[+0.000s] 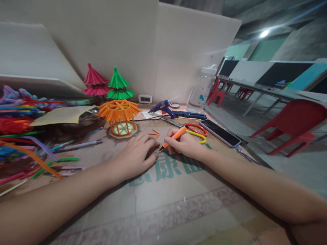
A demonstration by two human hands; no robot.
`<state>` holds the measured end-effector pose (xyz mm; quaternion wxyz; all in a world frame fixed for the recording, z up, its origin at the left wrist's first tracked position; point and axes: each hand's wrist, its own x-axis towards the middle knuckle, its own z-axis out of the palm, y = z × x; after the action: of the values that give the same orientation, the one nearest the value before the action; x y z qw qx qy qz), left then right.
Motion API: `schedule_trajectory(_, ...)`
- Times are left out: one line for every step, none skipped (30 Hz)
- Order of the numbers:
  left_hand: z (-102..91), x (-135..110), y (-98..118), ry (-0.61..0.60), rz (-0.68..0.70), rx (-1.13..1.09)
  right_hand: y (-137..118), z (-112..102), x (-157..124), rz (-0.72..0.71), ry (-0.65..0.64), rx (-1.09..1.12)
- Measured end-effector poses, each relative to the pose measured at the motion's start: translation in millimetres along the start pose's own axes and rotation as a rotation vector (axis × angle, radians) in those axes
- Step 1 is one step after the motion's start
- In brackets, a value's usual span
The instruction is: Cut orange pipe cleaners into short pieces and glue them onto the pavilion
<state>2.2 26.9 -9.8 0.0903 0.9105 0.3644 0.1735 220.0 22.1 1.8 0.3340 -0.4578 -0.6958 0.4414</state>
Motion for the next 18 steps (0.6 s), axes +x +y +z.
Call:
schedule_trajectory(0.3, -0.1, -0.2, 0.000, 0.003, 0.002, 0.2, 0.1, 0.0, 0.002, 0.002, 0.000)
schedule_trajectory(0.5, -0.3, -0.3, -0.002, 0.008, 0.004, 0.5, 0.2, 0.0, 0.001, 0.003, 0.001)
schedule_trajectory(0.6, -0.5, -0.5, -0.007, 0.015, 0.008, 0.9, 0.4, 0.0, -0.002, 0.004, 0.002)
schedule_trajectory(0.5, -0.6, -0.7, -0.014, 0.024, 0.013, 1.2, 0.6, 0.0, -0.005, 0.003, 0.003)
schedule_trajectory(0.4, -0.6, -0.9, -0.018, 0.032, 0.019, 1.5, 0.7, 0.0, -0.007, 0.003, 0.002)
schedule_trajectory(0.2, -0.6, -1.0, -0.019, 0.041, 0.026, 1.9, 0.7, 0.0, -0.009, 0.003, 0.002)
schedule_trajectory(0.0, -0.5, -1.1, -0.018, 0.048, 0.032, 2.4, 0.7, 0.1, -0.008, 0.005, 0.001)
schedule_trajectory(-0.2, -0.4, -1.1, -0.014, 0.052, 0.036, 3.0, 0.5, 0.4, -0.006, 0.013, 0.002)
schedule_trajectory(-0.4, -0.1, -0.9, -0.008, 0.053, 0.037, 3.8, 0.4, 0.7, -0.003, 0.026, 0.005)
schedule_trajectory(-0.6, 0.1, -0.6, -0.005, 0.051, 0.036, 4.7, 0.2, 1.1, -0.002, 0.043, 0.011)
schedule_trajectory(-0.7, 0.2, -0.2, -0.003, 0.048, 0.033, 5.6, 0.1, 1.6, -0.004, 0.060, 0.018)
schedule_trajectory(-0.9, 0.3, 0.2, -0.003, 0.046, 0.029, 6.5, 0.0, 2.0, -0.009, 0.072, 0.023)
schedule_trajectory(-1.1, 0.3, 0.6, -0.004, 0.043, 0.026, 7.2, 0.0, 2.2, -0.015, 0.078, 0.025)
schedule_trajectory(-1.3, 0.2, 1.0, -0.007, 0.042, 0.026, 7.5, 0.0, 2.2, -0.021, 0.076, 0.025)
schedule_trajectory(-1.5, 0.0, 1.2, -0.007, 0.041, 0.026, 7.5, 0.1, 2.1, -0.023, 0.070, 0.024)
schedule_trajectory(-1.8, -0.2, 1.2, -0.006, 0.041, 0.027, 7.1, 0.1, 1.8, -0.021, 0.065, 0.021)
schedule_trajectory(-2.0, -0.3, 1.2, -0.005, 0.040, 0.025, 6.4, 0.1, 1.4, -0.014, 0.059, 0.016)
schedule_trajectory(-2.1, -0.5, 1.0, -0.002, 0.040, 0.021, 5.4, 0.0, 0.9, -0.005, 0.050, 0.011)
